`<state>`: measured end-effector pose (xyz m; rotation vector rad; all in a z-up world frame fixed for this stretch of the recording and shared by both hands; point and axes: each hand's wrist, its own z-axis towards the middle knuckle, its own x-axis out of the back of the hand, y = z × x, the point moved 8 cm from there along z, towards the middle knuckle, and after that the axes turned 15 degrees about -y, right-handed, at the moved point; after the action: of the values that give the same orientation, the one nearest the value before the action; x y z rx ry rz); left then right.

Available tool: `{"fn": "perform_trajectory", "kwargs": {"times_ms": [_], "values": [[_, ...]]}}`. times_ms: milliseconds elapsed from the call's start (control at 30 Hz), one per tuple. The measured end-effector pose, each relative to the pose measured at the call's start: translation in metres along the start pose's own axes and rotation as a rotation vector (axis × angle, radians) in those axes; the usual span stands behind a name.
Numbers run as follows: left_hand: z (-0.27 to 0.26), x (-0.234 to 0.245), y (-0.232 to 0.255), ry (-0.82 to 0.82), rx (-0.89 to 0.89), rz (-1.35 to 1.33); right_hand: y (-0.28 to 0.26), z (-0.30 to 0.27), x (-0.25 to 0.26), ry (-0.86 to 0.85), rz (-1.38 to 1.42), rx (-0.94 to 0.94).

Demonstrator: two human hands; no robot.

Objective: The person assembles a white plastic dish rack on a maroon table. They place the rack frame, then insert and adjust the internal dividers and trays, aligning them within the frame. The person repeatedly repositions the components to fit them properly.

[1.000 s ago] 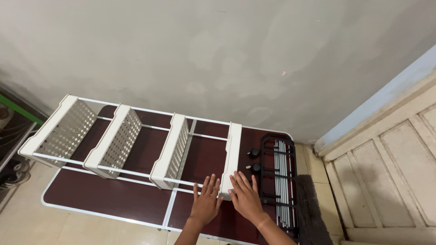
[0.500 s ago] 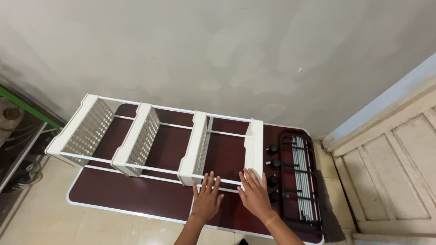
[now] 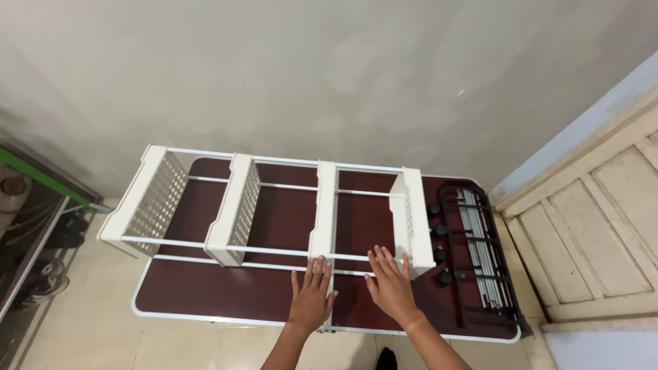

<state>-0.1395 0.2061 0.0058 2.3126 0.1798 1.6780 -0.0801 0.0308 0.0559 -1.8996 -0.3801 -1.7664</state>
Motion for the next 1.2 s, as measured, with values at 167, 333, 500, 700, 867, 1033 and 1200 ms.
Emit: {"fn": "perform_trajectory", "kwargs": {"times_ms": [167, 333, 500, 700, 867, 1033, 1200], "values": [[-0.018, 0.002, -0.027, -0.010, 0.046, -0.045, -0.025, 0.007, -0.003, -0.009, -0.025, 0.001], [-0.023, 0.015, -0.044, 0.018, 0.069, -0.061, -0.042, 0.027, -0.002, 0.013, -0.019, 0.037], [-0.011, 0.024, -0.059, 0.006, 0.111, -0.088, -0.048, 0.056, -0.009, -0.021, 0.001, 0.075], [0.013, 0.053, -0.071, 0.124, 0.114, -0.052, -0.050, 0.092, -0.005, -0.038, 0.018, 0.115], [0.039, 0.082, -0.092, 0.208, 0.163, -0.025, -0.046, 0.124, 0.000, -0.068, 0.033, 0.126], [0.055, 0.108, -0.114, 0.280, 0.218, -0.029, -0.046, 0.153, -0.002, -0.084, 0.032, 0.145], [0.066, 0.125, -0.138, 0.260, 0.272, -0.032, -0.046, 0.178, -0.012, -0.140, 0.041, 0.138]]}}
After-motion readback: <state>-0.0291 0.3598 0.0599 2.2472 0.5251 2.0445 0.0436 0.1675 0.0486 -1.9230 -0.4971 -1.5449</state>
